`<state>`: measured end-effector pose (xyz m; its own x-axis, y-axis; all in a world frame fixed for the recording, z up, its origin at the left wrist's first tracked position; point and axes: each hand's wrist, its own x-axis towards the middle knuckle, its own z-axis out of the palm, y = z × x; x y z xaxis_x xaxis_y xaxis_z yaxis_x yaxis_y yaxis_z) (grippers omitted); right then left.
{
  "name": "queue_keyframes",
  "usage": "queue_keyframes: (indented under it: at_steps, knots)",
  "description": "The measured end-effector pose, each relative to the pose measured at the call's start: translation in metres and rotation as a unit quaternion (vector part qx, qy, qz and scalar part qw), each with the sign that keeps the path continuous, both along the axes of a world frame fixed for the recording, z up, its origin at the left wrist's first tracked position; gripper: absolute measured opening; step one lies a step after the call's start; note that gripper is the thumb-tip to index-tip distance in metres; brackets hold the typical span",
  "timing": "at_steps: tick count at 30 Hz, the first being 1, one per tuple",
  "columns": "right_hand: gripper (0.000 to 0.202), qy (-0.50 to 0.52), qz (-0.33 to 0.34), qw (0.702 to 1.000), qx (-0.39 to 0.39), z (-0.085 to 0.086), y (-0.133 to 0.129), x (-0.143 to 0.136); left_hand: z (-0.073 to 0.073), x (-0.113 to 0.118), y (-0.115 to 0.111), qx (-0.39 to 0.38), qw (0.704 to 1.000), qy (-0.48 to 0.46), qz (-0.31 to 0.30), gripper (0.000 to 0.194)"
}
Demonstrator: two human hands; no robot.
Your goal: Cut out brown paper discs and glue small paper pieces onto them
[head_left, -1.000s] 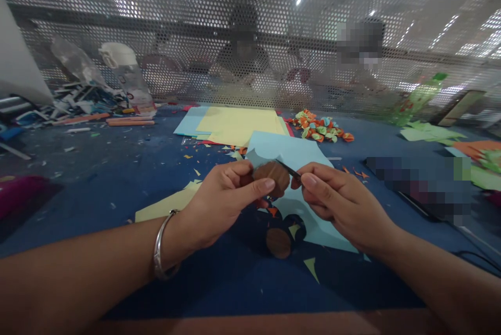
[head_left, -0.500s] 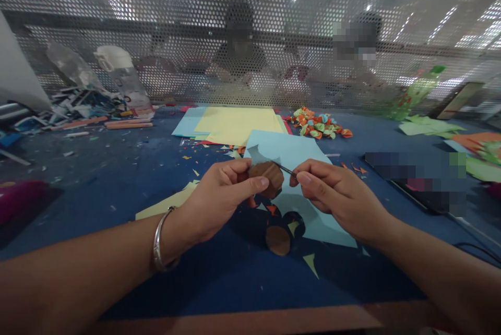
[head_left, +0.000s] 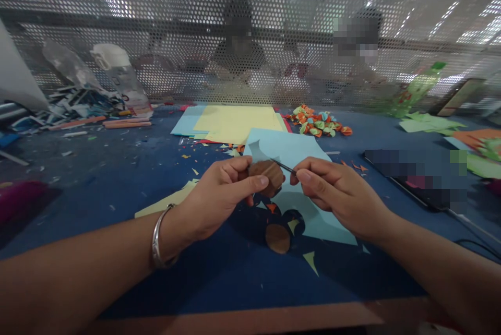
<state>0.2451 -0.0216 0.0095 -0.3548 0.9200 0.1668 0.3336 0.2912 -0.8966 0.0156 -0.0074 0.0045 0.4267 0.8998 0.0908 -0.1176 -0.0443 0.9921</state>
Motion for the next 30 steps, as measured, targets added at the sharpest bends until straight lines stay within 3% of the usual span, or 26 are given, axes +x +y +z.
queue_keyframes:
  at_steps: [5, 10, 19, 30]
  knots:
    - [0.039, -0.015, 0.000, 1.000, 0.012, 0.0010, 0.0018, 0.0004, -0.0001, -0.0023, -0.0001, 0.011, 1.000, 0.013, -0.004, 0.015]
    - [0.039, -0.032, -0.003, 0.999, 0.012, 0.0014, 0.0016, 0.0026, -0.0009, -0.0028, 0.0034, -0.013, 1.000, 0.009, 0.017, 0.032]
    - [0.038, -0.064, -0.013, 0.997, 0.044, 0.0064, 0.0021, 0.0023, 0.0016, -0.0010, 0.0035, -0.005, 0.998, -0.056, -0.021, 0.012]
    - [0.036, -0.105, -0.017, 0.991, 0.079, 0.0084, 0.0008, 0.0034, -0.0002, -0.0015, 0.0044, -0.002, 0.998, -0.060, -0.018, 0.012]
